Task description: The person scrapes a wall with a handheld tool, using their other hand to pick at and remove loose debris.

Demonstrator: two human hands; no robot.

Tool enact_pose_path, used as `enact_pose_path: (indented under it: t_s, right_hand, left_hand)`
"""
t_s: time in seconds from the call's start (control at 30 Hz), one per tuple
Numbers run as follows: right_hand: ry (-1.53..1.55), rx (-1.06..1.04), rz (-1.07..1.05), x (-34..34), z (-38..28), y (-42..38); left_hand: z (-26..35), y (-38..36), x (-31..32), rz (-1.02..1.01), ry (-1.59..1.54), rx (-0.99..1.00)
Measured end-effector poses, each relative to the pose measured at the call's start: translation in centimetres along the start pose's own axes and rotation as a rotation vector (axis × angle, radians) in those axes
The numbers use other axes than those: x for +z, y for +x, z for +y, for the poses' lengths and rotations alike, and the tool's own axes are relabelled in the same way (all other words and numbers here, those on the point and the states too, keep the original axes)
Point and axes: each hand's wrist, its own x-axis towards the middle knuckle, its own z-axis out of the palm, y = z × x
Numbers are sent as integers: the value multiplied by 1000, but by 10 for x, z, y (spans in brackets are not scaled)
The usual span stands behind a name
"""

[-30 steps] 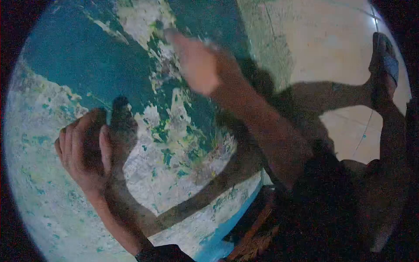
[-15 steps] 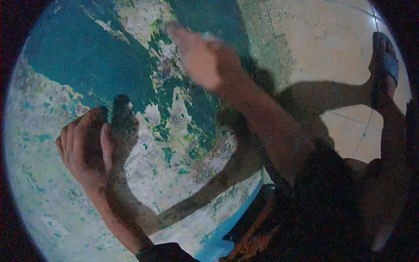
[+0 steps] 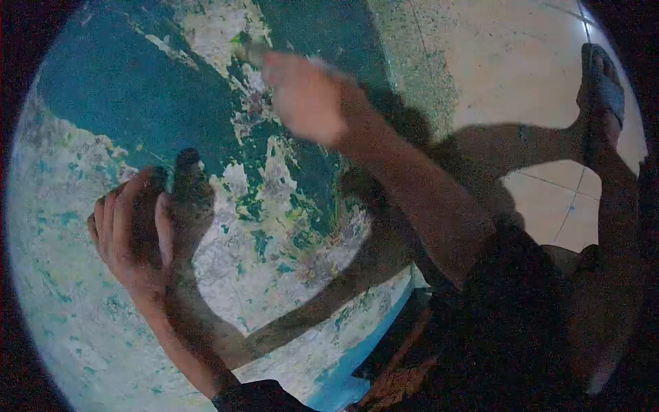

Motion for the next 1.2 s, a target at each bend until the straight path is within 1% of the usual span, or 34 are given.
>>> enact_pose_path:
  t_s: [0.07,0.13,0.2,0.23,0.3,0.37,0.47,0.57,0.63,0.7,0.77,0.8,0.87,0.93,1.0,1.1,1.2]
  right_hand:
    - [-116,312,-121,2,-35,-8]
    - [-46,-152,249,17,2,1]
    - [-75,-339,371,29,13,-1]
    - [-144,-294,312,35,11,0]
    - [-158,-98,134,27,4,7]
    - [5,285,-128,6,-37,-13]
    - [125,-242,221,22,11,2]
    - [10,155,-12,11,-44,-17]
    - [207,-47,-34,29,3,13]
    - [280,-119,12,36,7,15]
    - [196,-88,141,33,-14,-1]
    - [339,-6,-5,16,-32,-13]
    - [34,51,-89,8,-11,19]
    - [-88,82,-22,9,1,29]
    - [-35,68,206,6,1,39]
    - [-227,162,415,5,-4,15]
    - [-371,162,278,-5,0,12]
  left_hand:
    - [4,4,-2,-3,22,-44]
    - [6,-1,-2,-19,20,-50]
    - [2,-1,1,7,12,-21]
    - [1,-3,-1,-19,9,-18]
    - [-1,-1,-2,-19,12,-32]
    - [-1,2,-1,-1,11,-32]
    - [2,-2,2,-3,1,-19]
    - [1,1,1,11,5,-30]
    - [2,-5,0,0,-9,-33]
    - [1,-4,3,31,-33,-20]
    - [-3,-3,0,5,10,-6]
    - [-3,-2,-1,-9,28,-4]
    - [2,-1,0,8,-6,-8]
    - [5,-3,-1,11,-11,0]
    - [-1,-2,-1,23,21,15]
    - [3,-1,-2,5,-7,-16]
    - [4,-1,2,29,-39,-34]
